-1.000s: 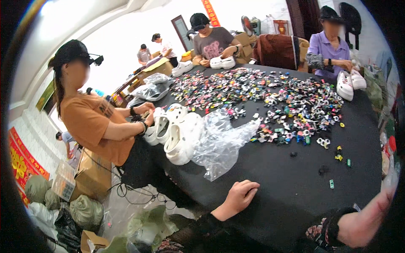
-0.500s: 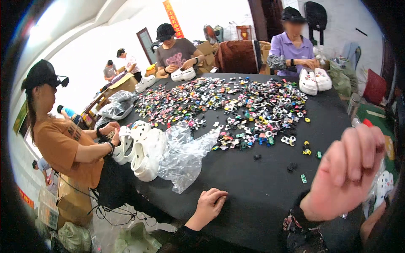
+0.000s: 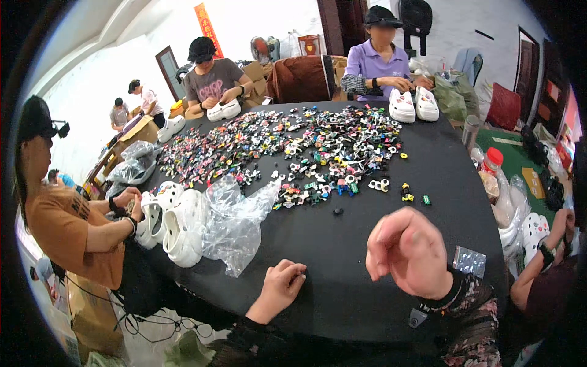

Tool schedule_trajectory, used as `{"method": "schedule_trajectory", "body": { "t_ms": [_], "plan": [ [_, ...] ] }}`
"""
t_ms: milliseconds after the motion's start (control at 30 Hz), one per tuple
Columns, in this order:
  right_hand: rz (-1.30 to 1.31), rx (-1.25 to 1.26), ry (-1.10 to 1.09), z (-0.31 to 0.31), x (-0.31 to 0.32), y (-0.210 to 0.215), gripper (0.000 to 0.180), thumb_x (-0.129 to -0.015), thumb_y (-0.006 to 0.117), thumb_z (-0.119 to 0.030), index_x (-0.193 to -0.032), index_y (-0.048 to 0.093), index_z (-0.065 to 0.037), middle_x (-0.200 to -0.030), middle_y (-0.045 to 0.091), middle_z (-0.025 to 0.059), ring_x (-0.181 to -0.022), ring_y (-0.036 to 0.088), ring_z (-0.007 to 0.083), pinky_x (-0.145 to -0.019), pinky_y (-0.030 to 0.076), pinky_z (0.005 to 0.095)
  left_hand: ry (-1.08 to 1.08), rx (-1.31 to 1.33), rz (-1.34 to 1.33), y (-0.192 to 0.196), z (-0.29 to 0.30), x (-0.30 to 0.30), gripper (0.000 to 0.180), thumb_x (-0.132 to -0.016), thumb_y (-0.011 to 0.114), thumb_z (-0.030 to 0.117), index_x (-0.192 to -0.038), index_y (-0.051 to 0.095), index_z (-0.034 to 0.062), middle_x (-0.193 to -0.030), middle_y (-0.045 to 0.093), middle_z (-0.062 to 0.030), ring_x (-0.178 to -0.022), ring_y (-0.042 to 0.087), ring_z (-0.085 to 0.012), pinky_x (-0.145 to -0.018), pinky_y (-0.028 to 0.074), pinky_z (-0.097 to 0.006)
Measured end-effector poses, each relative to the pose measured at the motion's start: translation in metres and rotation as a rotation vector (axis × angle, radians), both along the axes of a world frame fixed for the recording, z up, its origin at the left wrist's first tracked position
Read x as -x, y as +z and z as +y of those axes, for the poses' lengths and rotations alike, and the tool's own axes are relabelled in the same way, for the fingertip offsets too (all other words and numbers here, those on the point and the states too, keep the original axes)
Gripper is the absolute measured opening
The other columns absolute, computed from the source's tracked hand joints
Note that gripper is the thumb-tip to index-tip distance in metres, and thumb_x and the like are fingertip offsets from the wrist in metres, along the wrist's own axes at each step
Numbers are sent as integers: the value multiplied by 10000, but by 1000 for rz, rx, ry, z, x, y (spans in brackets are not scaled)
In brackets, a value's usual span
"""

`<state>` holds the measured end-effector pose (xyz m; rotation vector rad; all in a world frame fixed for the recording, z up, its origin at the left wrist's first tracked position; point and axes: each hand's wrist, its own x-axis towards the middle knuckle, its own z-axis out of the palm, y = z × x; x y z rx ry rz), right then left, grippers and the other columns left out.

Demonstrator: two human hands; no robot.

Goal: Insert decorative plastic charms into the holes of clog-style footwear.

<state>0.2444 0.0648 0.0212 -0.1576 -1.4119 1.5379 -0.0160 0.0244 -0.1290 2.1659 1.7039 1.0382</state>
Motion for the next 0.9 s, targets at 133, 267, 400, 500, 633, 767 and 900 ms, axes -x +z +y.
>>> {"method": "schedule_trajectory", "body": {
  "t_ms": [133, 267, 400, 500, 633, 767, 900],
  "plan": [
    [-204, 148, 109, -20, -27, -47, 296, -978, 423, -271, -1066, 504, 1, -855, 558, 66, -703, 522, 94, -625, 461, 237, -172, 277, -190, 33, -7, 8, 225, -820, 620, 105, -1025, 606, 12, -905, 579, -130, -790, 598, -296, -720, 480, -371],
    [-349, 320, 97, -26, -55, -86, 269, -975, 430, -239, -1062, 507, 3, -856, 561, 71, -706, 540, 115, -628, 477, 256, -275, 399, 112, 53, -22, 35, 262, -846, 592, 143, -1060, 576, -6, -978, 575, -157, -897, 595, -329, -758, 483, -381],
    [-323, 527, 187, -19, -65, -123, 247, -968, 443, -224, -1039, 519, 0, -854, 567, 84, -706, 558, 143, -624, 490, 283, -73, 526, 343, 74, -60, 86, 251, -820, 605, 144, -1039, 592, 23, -939, 589, -177, -912, 588, -341, -770, 478, -393],
    [-329, 652, 242, -16, -63, -130, 273, -946, 484, -263, -1023, 523, -4, -824, 570, 93, -665, 560, 171, -588, 489, 302, 136, 529, 368, 106, -103, 130, 217, -805, 615, 147, -982, 613, 20, -892, 610, -171, -886, 588, -339, -762, 477, -397],
    [-285, 638, 104, -19, -64, -126, 322, -915, 509, -350, -945, 486, -30, -719, 503, 69, -535, 479, 149, -487, 447, 305, 479, 387, 488, 148, -181, 172, 199, -826, 607, 128, -967, 606, -12, -896, 623, -163, -840, 605, -297, -748, 479, -358],
    [-262, 588, 99, -18, -60, -131, 313, -933, 458, -380, -916, 453, -68, -676, 413, 27, -487, 380, 110, -426, 385, 272, 897, 421, 405, 161, -284, 170, 211, -826, 584, 169, -836, 616, -39, -760, 608, -213, -729, 595, -365, -670, 466, -404],
    [-230, 678, 127, -19, -55, -138, 278, -990, 368, -345, -929, 473, -95, -678, 385, 7, -485, 340, 96, -424, 336, 255, 1237, 698, 378, 129, -389, 165, 280, -802, 602, 224, -756, 613, -52, -644, 567, -235, -636, 558, -415, -599, 454, -438]
  ]
}}
